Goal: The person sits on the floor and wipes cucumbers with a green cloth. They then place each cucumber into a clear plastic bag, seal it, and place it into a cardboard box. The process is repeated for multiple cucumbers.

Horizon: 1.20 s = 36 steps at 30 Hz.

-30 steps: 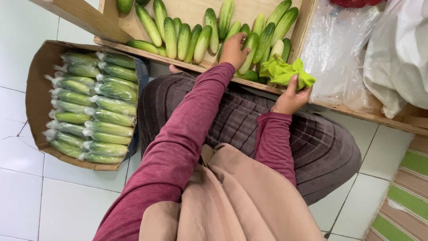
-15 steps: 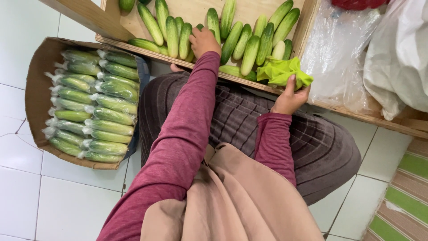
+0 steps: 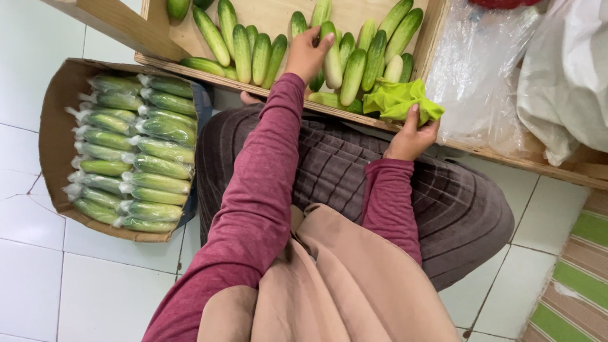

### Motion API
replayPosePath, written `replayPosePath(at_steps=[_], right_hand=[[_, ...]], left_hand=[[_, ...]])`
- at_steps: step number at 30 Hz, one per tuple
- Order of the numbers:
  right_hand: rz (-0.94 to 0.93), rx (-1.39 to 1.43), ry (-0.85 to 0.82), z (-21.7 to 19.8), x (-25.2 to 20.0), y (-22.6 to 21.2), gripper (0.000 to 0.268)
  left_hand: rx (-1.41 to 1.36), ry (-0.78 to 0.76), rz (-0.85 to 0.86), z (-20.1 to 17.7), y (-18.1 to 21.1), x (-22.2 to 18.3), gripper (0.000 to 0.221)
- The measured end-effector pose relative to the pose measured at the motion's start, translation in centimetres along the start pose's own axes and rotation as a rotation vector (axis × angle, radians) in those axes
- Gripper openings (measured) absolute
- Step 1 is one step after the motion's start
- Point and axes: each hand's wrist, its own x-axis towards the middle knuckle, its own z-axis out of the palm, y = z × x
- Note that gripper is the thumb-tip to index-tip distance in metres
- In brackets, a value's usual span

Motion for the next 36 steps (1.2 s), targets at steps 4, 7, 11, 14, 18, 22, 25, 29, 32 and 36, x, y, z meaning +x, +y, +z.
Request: replayPosePath(at_steps=[4,7,11,14,18,22,25,29,32,36], right_hand=[[0.032,0.030,0.007,0.1,-0.1,0.0,0.024],[-0.003,-0.004,-0.008,0.2,-0.1,-0.1,0.024],[0.008,-0.014,0.004,0.1,0.1,0.4,0.023],[-0.001,-0.055,-0.011,-0.1,0.1,0.7,0.024],[-0.047,-0.098,-0.045,-0.2,0.1,0.9,0.025],[-0.005,-0.084,-0.056,-0.3,-0.2,0.7,0.026],[-0.043,-0.107,-0.053,-0.7,-0.3,0.7,0.029],[-0.024,-0.090,-0.083,-0.2,-0.8,-0.1,0.028],[-0.001,0.086,-0.127,0.1,-1.6,-1.7,0.026],[-0.005,0.419,-0.153,0.1,-2.4,-1.8,0.020]], left_hand=[[0.307,0.008,-0.003,1.7,-2.0,1.0,0.065],[0.413,-0.051,-0.150,3.3,-0.9,0.0,0.064],[0.765,0.116,0.140,5.8,-0.8,0.1,0.047],[0.918,0.141,0.354,7.6,-1.1,1.1,0.040],[1.121,0.032,0.351,9.7,0.0,1.7,0.055],[1.202,-0.015,0.239,11.3,1.2,2.1,0.077],[1.140,-0.090,0.235,12.3,0.3,2.2,0.051],[1.039,0.118,0.443,12.6,-0.9,1.3,0.058],[0.644,0.012,0.259,10.6,3.2,-1.9,0.054],[0.251,-0.059,0.167,7.5,7.2,-5.7,0.043]])
